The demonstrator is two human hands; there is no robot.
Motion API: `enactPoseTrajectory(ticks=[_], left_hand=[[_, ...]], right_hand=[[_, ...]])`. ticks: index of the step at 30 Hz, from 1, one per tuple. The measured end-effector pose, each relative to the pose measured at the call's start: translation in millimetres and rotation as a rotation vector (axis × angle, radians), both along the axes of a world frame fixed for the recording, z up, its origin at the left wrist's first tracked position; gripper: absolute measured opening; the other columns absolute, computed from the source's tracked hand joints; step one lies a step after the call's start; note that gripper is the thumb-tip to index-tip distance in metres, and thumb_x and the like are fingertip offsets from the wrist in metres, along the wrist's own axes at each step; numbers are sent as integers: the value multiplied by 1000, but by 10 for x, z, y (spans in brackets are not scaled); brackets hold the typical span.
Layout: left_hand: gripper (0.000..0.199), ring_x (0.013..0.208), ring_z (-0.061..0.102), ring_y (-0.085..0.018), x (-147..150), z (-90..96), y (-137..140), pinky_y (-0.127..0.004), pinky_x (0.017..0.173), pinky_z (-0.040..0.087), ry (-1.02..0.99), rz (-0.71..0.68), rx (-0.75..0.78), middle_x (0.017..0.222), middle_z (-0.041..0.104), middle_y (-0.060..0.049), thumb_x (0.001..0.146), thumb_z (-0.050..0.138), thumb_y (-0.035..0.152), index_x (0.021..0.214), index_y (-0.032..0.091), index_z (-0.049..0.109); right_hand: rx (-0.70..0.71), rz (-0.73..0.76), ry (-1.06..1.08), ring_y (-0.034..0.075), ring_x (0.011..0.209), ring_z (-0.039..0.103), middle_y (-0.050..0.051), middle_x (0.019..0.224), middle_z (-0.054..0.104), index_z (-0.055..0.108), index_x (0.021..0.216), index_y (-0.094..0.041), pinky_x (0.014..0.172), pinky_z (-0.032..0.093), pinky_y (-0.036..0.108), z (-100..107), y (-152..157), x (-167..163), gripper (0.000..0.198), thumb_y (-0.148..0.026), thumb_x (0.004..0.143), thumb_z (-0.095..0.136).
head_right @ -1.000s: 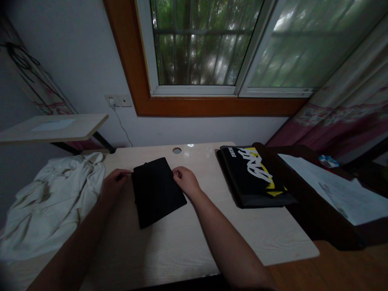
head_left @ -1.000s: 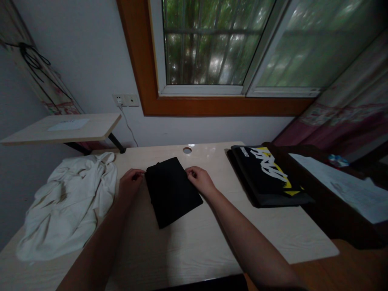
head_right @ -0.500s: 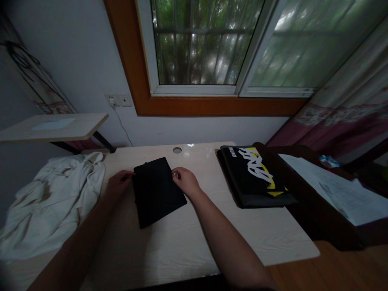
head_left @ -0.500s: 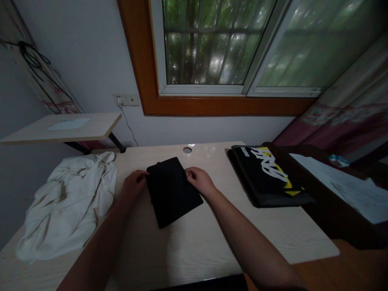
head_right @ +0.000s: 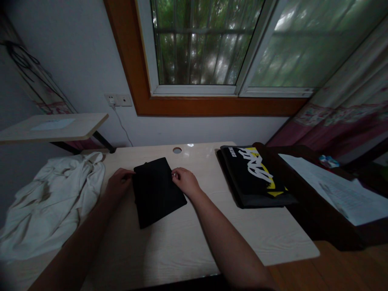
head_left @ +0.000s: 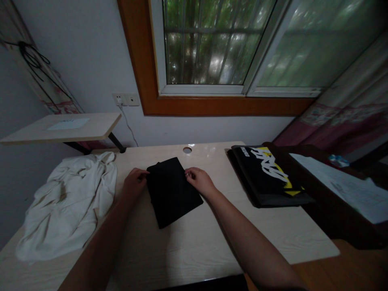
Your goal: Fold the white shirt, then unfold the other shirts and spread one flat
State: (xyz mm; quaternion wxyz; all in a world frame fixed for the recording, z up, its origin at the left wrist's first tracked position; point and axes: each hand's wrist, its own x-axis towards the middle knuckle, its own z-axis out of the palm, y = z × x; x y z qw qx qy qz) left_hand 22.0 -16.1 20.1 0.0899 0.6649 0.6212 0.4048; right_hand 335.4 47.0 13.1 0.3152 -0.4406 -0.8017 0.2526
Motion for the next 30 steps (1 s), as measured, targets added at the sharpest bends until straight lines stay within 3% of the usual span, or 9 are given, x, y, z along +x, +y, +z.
enactPoseTrajectory(ticks=[11, 30], left_hand=[[22, 84, 64, -20, -12, -38, 30, -35, 79, 52, -64, -5, 78, 91, 66, -4, 78, 56, 16, 91, 22, 73], [33, 84, 64, -20, -31, -77, 13, -35, 78, 50, -22, -20, -46, 93, 67, -2, 71, 54, 13, 97, 24, 71]], right_hand=[[6, -3, -5, 15, 75, 60, 1, 84, 68, 71, 100, -22, 74, 44, 26, -11, 2, -7, 18, -20, 86, 60], [-12, -5, -2, 15, 75, 60, 1, 83, 67, 71, 99, -22, 72, 43, 26, 2, 1, -13, 18, -18, 85, 60]])
